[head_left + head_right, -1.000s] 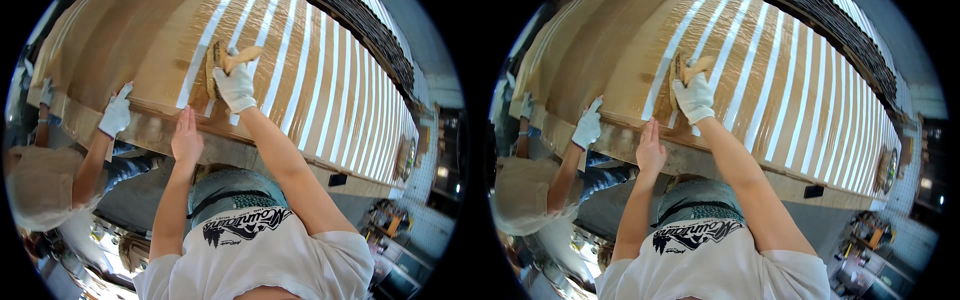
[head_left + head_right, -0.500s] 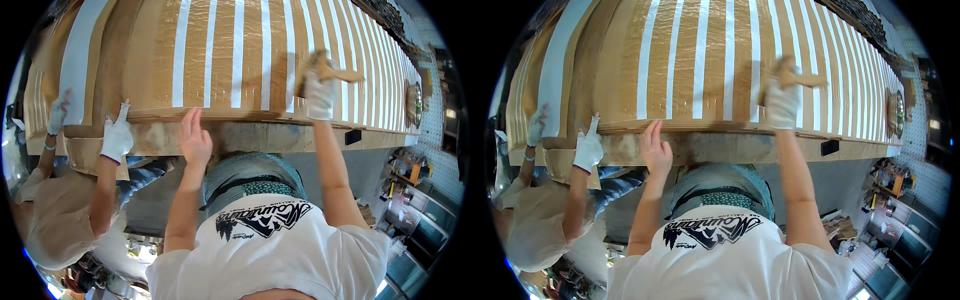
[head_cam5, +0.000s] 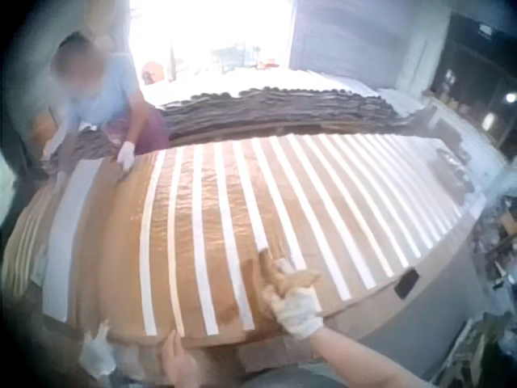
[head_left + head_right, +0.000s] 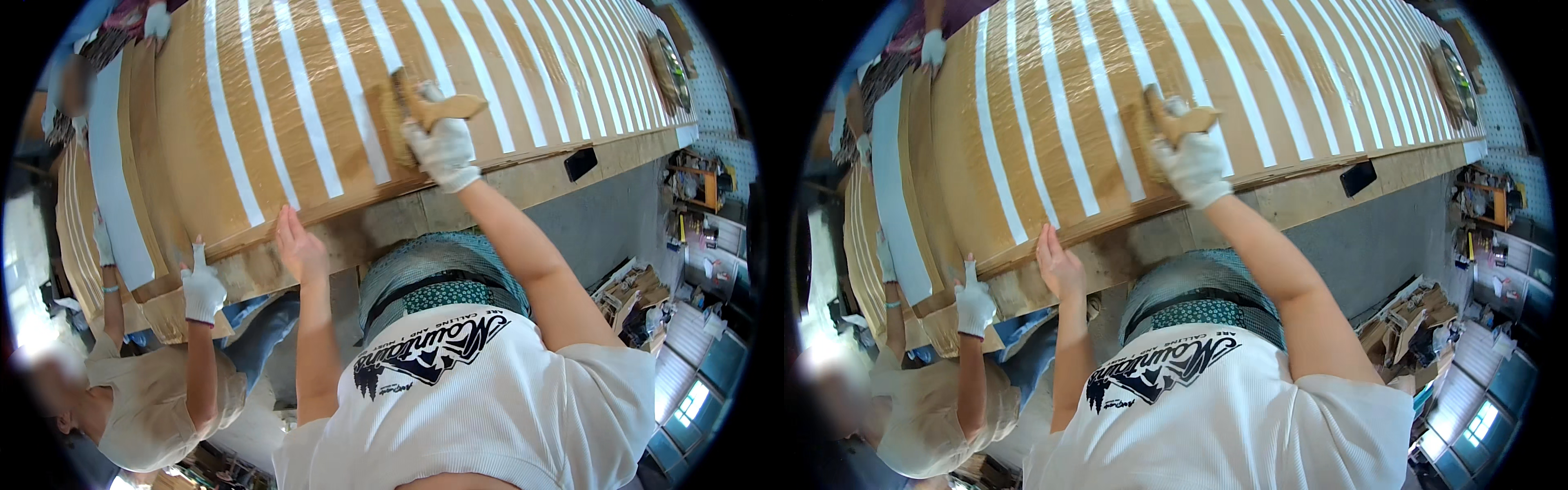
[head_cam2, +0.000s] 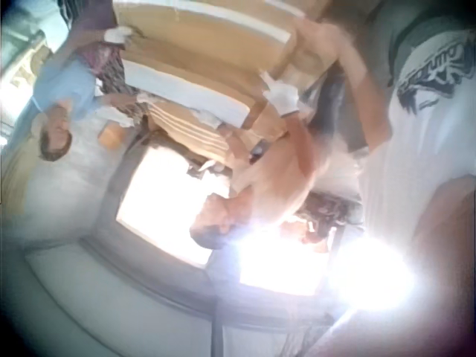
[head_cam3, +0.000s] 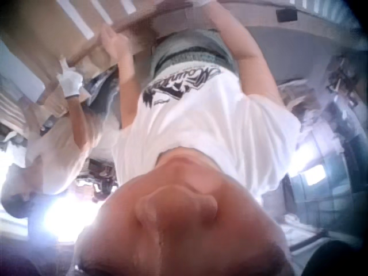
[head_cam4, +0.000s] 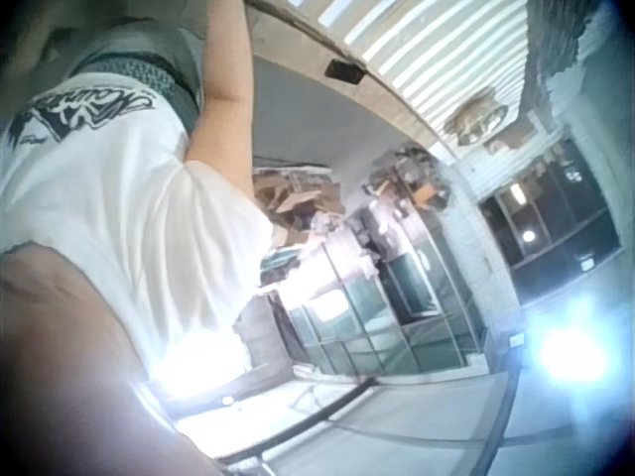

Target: The person repeatedly brushes a liquid adhesive onto a large sheet of brown paper that is laid over a curved wooden form. They dip a brush into a metal bowl of liquid and apply it in long strokes along the paper surface, working methodically across the area.

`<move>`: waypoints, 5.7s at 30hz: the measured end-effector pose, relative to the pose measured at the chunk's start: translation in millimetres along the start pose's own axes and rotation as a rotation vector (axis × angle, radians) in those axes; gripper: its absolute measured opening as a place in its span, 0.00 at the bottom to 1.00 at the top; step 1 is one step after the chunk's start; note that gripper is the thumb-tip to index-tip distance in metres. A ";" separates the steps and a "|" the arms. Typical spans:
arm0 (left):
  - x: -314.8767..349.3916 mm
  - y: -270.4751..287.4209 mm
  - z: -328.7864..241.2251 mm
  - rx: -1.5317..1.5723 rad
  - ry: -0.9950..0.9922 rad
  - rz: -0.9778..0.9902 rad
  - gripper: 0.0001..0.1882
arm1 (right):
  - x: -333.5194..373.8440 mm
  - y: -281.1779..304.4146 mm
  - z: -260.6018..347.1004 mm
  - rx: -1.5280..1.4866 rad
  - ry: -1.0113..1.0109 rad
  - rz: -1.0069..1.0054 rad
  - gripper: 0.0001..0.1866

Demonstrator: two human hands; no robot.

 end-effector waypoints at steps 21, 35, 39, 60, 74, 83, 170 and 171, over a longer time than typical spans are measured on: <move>78.5 -11.3 -295.9 0.278 0.306 -0.080 0.04 | -38.2 356.4 -353.0 -0.009 -0.550 -0.089 0.31; 149.9 -54.3 -409.9 0.723 0.455 0.279 0.23 | 22.9 431.5 -336.2 -1.968 -0.998 -0.362 0.29; 129.8 -60.1 -449.8 0.735 0.243 0.312 0.25 | 33.0 446.5 -320.7 -2.221 -0.795 -0.103 0.25; 54.4 -108.5 -782.2 0.998 0.300 0.508 0.32 | -29.4 666.5 -554.1 -1.801 -0.829 -0.488 0.22; 90.6 -103.1 -835.8 0.803 0.523 0.374 0.29 | -272.3 905.3 -756.6 0.159 -0.291 -0.166 0.28; 94.3 -97.5 -829.8 0.708 0.603 0.308 0.30 | -284.5 842.8 -806.2 0.273 -0.263 0.052 0.26; 11.8 -70.3 -293.9 0.022 -0.327 0.413 0.40 | -423.2 -105.6 -172.4 0.520 0.374 0.535 0.17; 8.2 -68.9 -294.8 0.012 -0.328 0.372 0.40 | -376.1 -83.4 -151.3 0.277 0.516 0.513 0.17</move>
Point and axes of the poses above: each hand's wrist, its own x-axis away from the middle knuckle, its own y-axis out of the back of the hand, z = x × y, the point moved 8 cm from there along -x, towards the middle knuckle, and after that the axes turned 9 degrees about -x, right-handed, at the moved point
